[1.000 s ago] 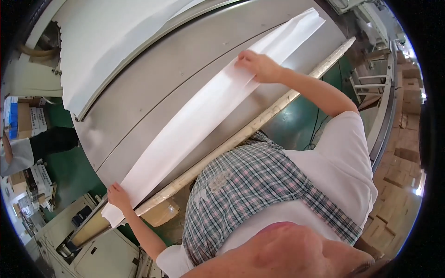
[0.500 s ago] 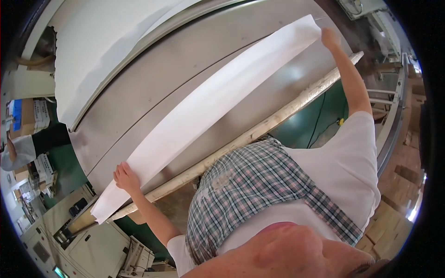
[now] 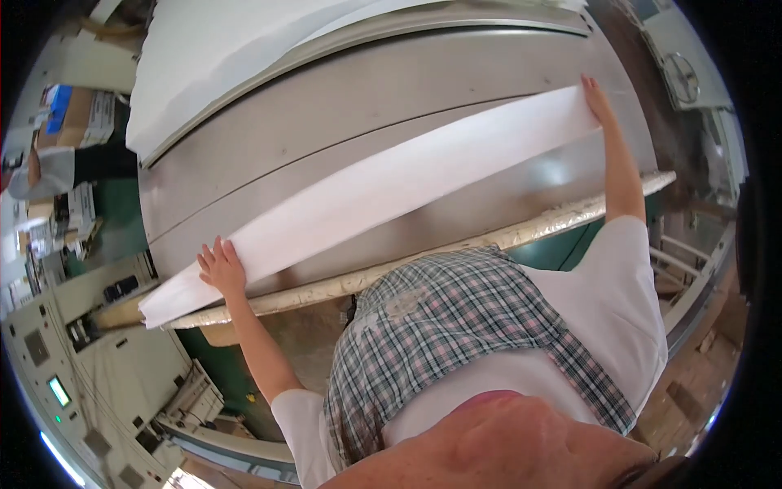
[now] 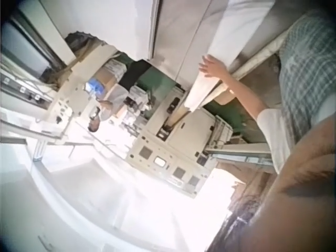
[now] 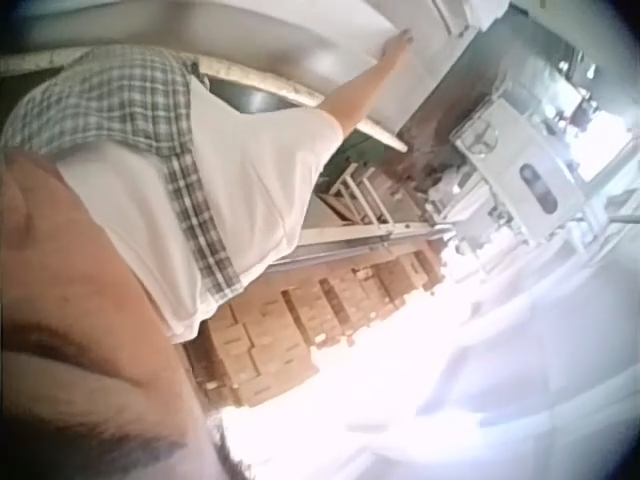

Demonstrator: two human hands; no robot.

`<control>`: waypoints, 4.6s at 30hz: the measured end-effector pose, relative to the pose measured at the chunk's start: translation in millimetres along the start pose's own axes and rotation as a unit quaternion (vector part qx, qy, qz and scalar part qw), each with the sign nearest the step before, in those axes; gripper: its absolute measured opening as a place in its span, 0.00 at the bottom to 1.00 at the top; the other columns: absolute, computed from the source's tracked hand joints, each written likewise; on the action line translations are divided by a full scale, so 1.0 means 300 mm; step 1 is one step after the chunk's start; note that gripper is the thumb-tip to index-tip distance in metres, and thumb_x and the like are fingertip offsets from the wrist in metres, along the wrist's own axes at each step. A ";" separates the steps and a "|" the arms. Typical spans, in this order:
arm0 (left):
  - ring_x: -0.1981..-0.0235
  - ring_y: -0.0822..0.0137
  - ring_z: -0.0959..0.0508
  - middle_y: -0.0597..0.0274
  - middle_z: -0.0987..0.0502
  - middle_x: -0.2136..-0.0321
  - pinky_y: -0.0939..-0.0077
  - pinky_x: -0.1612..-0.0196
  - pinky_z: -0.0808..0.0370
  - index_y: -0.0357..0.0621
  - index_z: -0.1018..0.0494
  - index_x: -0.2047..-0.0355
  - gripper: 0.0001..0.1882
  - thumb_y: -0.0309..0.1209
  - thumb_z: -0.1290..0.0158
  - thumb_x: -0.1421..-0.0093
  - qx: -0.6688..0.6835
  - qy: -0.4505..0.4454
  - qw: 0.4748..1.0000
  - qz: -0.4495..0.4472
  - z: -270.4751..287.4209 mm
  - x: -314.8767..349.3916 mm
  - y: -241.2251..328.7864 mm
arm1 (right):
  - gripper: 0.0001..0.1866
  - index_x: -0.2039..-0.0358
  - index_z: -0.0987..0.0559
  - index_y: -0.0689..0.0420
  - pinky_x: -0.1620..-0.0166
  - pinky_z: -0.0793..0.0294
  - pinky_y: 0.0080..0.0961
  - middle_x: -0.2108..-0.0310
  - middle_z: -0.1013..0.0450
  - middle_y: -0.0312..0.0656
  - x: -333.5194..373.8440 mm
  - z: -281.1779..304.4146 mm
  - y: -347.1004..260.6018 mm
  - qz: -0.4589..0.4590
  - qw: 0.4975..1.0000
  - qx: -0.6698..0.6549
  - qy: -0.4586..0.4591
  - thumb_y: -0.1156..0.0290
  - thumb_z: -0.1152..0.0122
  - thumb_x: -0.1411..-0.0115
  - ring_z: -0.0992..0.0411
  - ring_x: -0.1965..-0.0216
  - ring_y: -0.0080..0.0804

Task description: Pulling and folding large white sheets of material at an industrial roller machine.

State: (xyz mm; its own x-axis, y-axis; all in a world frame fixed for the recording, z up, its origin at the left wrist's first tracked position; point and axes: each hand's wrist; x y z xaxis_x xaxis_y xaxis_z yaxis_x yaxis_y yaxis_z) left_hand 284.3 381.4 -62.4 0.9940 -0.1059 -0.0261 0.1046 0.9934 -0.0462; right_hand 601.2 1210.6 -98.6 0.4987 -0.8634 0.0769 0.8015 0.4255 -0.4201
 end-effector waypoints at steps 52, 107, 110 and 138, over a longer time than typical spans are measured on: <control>0.67 0.67 0.23 0.58 0.22 0.68 0.75 0.61 0.29 0.44 0.25 0.64 0.14 0.36 0.47 0.48 0.464 0.054 0.878 -0.102 -0.040 -1.301 -0.636 | 0.10 0.73 0.29 0.56 0.71 0.33 0.33 0.77 0.30 0.41 1.176 -0.987 -1.839 0.223 0.973 0.016 0.064 0.63 0.50 0.42 0.31 0.75 0.40; 0.46 0.54 0.38 0.58 0.35 0.49 0.37 0.47 0.47 0.51 0.42 0.45 0.50 0.52 0.36 0.70 -0.004 -0.156 0.923 -0.353 0.013 -1.656 0.084 | 0.08 0.67 0.27 0.60 0.65 0.30 0.29 0.70 0.30 0.46 0.845 -1.018 -2.368 0.359 0.913 -0.185 -0.063 0.70 0.49 0.44 0.29 0.69 0.41; 0.45 0.53 0.39 0.58 0.35 0.49 0.32 0.48 0.49 0.52 0.41 0.46 0.48 0.54 0.37 0.68 0.008 -0.132 0.930 -0.343 0.020 -1.611 0.061 | 0.13 0.59 0.28 0.58 0.55 0.32 0.32 0.60 0.30 0.48 0.798 -1.058 -2.702 0.486 0.865 -0.117 -0.034 0.67 0.49 0.43 0.31 0.57 0.43; 0.41 0.55 0.45 0.63 0.41 0.45 0.32 0.51 0.43 0.51 0.50 0.43 0.49 0.25 0.39 0.66 -0.168 -0.189 0.967 -0.041 0.069 -1.496 0.175 | 0.59 0.41 0.46 0.48 0.47 0.48 0.57 0.41 0.45 0.40 -0.456 -0.294 -1.441 0.367 0.837 0.318 -0.253 0.48 0.28 0.75 0.49 0.40 0.41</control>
State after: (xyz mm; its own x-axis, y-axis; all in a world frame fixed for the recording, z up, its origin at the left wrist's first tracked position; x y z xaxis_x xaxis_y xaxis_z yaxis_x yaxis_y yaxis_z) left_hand -155.5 482.0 -32.5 0.9293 -0.0979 0.3561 0.2316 0.9055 -0.3554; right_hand 157.4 1120.8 -7.5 0.8809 -0.1497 0.4490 0.1518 0.9879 0.0315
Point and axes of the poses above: each hand's wrist, its own x-axis away from the middle knuckle, its own z-axis out of the back of the hand, y = z × x
